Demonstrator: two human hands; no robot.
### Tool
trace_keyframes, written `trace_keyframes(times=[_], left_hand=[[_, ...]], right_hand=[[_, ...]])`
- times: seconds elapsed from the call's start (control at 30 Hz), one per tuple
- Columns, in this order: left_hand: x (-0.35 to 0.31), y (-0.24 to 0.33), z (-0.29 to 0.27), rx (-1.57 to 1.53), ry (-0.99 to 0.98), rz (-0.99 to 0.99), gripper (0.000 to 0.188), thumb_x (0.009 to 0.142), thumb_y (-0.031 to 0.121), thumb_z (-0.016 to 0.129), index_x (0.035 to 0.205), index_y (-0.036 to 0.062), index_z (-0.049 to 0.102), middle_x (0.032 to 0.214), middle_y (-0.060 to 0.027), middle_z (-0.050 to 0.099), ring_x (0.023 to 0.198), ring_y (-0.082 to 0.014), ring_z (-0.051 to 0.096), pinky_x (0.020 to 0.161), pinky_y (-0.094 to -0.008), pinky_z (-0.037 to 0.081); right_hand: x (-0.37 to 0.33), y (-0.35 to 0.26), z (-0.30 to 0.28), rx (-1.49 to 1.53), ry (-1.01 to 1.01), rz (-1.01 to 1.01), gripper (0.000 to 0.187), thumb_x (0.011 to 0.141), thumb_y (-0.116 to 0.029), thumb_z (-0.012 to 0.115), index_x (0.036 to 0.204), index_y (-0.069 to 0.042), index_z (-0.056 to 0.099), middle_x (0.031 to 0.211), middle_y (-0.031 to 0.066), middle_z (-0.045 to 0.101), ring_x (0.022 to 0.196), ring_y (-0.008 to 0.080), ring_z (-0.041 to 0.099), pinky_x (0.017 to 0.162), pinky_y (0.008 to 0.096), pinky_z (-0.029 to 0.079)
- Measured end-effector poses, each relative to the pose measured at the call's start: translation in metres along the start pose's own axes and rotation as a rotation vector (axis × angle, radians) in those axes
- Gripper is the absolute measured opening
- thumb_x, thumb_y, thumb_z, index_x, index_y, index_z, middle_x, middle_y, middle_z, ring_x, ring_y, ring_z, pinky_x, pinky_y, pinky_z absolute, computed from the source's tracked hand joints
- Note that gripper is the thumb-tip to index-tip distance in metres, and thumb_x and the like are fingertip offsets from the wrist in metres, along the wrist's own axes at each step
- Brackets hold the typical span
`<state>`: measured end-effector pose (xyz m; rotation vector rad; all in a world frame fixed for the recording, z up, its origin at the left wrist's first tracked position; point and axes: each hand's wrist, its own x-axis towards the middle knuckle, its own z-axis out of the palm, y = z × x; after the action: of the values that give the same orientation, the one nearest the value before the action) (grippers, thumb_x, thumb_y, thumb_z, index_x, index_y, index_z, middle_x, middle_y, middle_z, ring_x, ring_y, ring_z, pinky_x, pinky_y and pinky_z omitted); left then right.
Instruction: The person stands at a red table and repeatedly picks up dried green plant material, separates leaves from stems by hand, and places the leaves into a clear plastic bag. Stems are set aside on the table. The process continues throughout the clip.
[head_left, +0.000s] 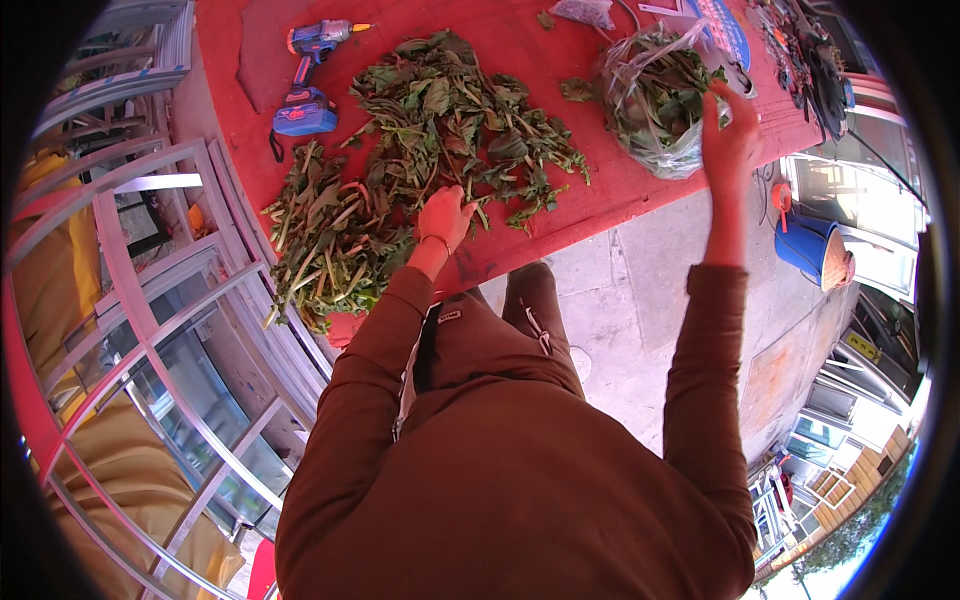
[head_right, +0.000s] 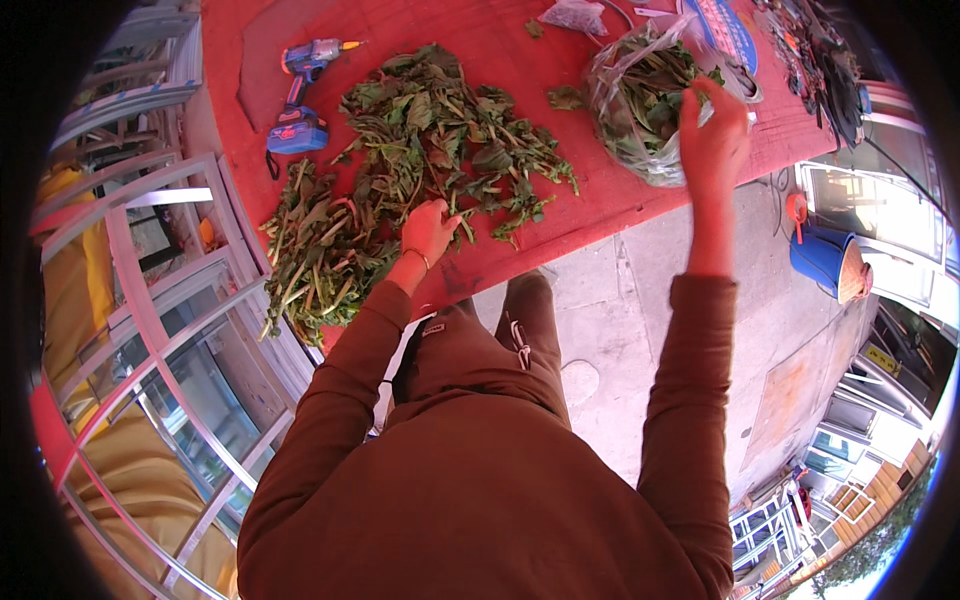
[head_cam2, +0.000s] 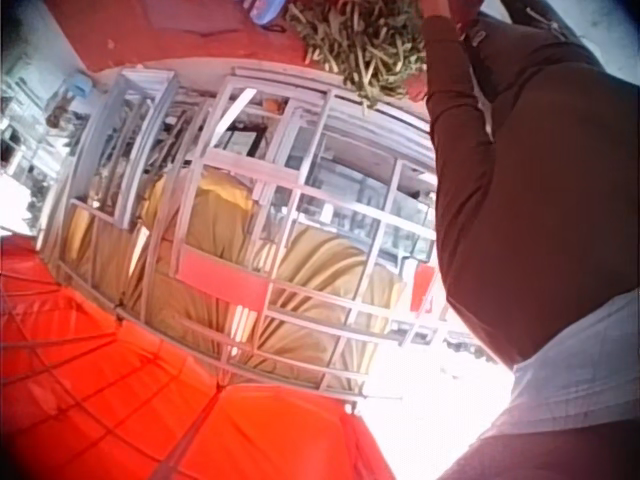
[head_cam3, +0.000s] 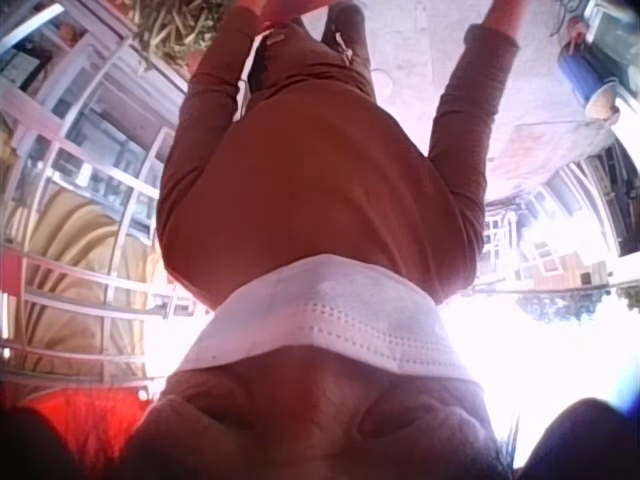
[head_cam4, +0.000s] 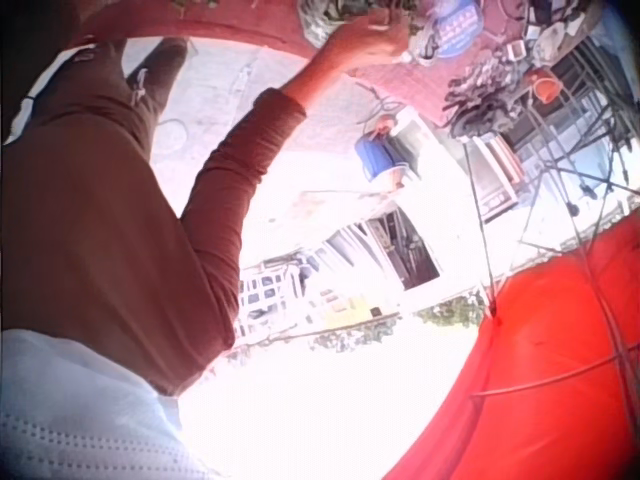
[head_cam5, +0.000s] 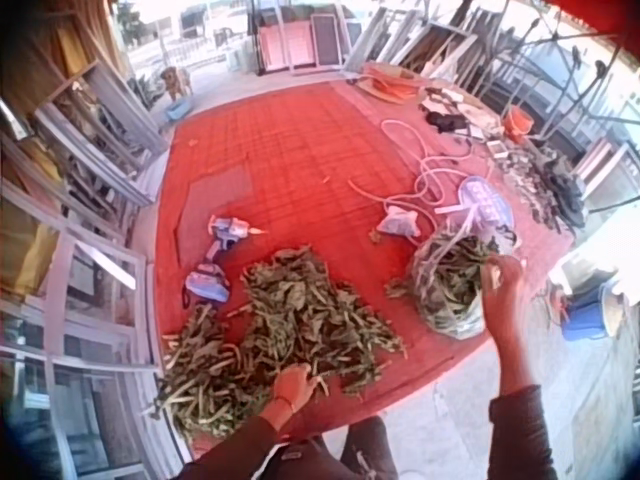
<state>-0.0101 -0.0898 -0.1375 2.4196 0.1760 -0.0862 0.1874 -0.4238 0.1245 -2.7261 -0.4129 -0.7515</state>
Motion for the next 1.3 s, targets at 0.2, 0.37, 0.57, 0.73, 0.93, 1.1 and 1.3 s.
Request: trace_keyframes(times=[0.2,0.37,0.57,0.73,0.93,1.1,1.3], left_hand=[[-0.014,0.038,-0.064,-0.854,-0.490,-0.375,0.025,0.093,0.025,0.072,0.101,0.0011,0.070,0.085,-0.0035,0.068,0.072,-0.0117,0.065,0.064,-0.0256,0.053],[-0.024,0.041,-0.093,-1.190,-0.430,-0.443,0.023,0.097,0.019,0.069,0.109,-0.0002,0.070,0.090,-0.0020,0.070,0.071,-0.0074,0.065,0.064,-0.0229,0.055],[-0.027,0.037,-0.086,-1.312,-0.331,-0.447,0.025,0.096,0.020,0.070,0.110,-0.0005,0.067,0.090,-0.0035,0.070,0.076,-0.0098,0.068,0.069,-0.0236,0.057],[-0.017,0.014,-0.114,-0.656,-0.064,-0.373,0.030,0.089,0.024,0.077,0.103,0.0011,0.063,0.077,-0.0085,0.069,0.066,-0.0187,0.069,0.061,-0.0307,0.055],[-0.007,-0.040,-0.162,0.408,0.348,-0.261,0.031,0.087,0.027,0.074,0.104,0.0059,0.060,0.093,-0.0147,0.064,0.085,-0.0371,0.066,0.072,-0.0470,0.052],[0.040,-0.028,-0.136,0.031,0.346,0.014,0.025,0.088,0.017,0.071,0.111,0.0107,0.062,0.109,-0.0135,0.062,0.097,-0.0370,0.064,0.078,-0.0453,0.053],[0.083,-0.028,-0.107,0.082,0.250,-0.074,0.023,0.089,0.014,0.070,0.112,0.0094,0.068,0.106,-0.0141,0.069,0.095,-0.0382,0.066,0.080,-0.0446,0.053]], right_hand=[[-0.107,-0.110,0.044,0.735,-0.334,0.420,0.014,0.092,-0.007,0.067,0.105,-0.003,0.073,0.100,0.0097,0.074,0.095,0.0181,0.070,0.083,0.0315,0.053],[-0.180,-0.153,0.094,1.140,-0.728,0.652,0.021,0.101,-0.015,0.060,0.115,-0.002,0.070,0.105,0.0025,0.072,0.094,0.0107,0.065,0.082,0.0272,0.053],[-0.189,-0.198,0.088,1.413,-1.036,0.846,0.028,0.100,-0.024,0.063,0.111,0.002,0.064,0.097,0.0052,0.069,0.085,0.0094,0.064,0.066,0.0259,0.052],[-0.204,-0.184,0.106,0.796,-0.997,0.523,0.033,0.094,-0.023,0.069,0.116,0.001,0.064,0.100,0.0133,0.073,0.084,0.0262,0.071,0.077,0.0346,0.056],[-0.210,-0.194,0.148,0.561,-0.739,0.133,0.034,0.090,-0.017,0.068,0.121,-0.005,0.065,0.125,0.0170,0.064,0.108,0.0357,0.062,0.091,0.0427,0.052],[-0.216,-0.216,0.171,0.180,-0.794,-0.057,0.035,0.088,-0.016,0.066,0.121,-0.003,0.062,0.138,0.0160,0.051,0.126,0.0357,0.048,0.097,0.0462,0.046],[-0.208,-0.210,0.153,0.328,-0.758,0.089,0.050,0.084,-0.012,0.071,0.130,0.001,0.056,0.143,0.0208,0.049,0.126,0.0396,0.049,0.104,0.0471,0.042]])
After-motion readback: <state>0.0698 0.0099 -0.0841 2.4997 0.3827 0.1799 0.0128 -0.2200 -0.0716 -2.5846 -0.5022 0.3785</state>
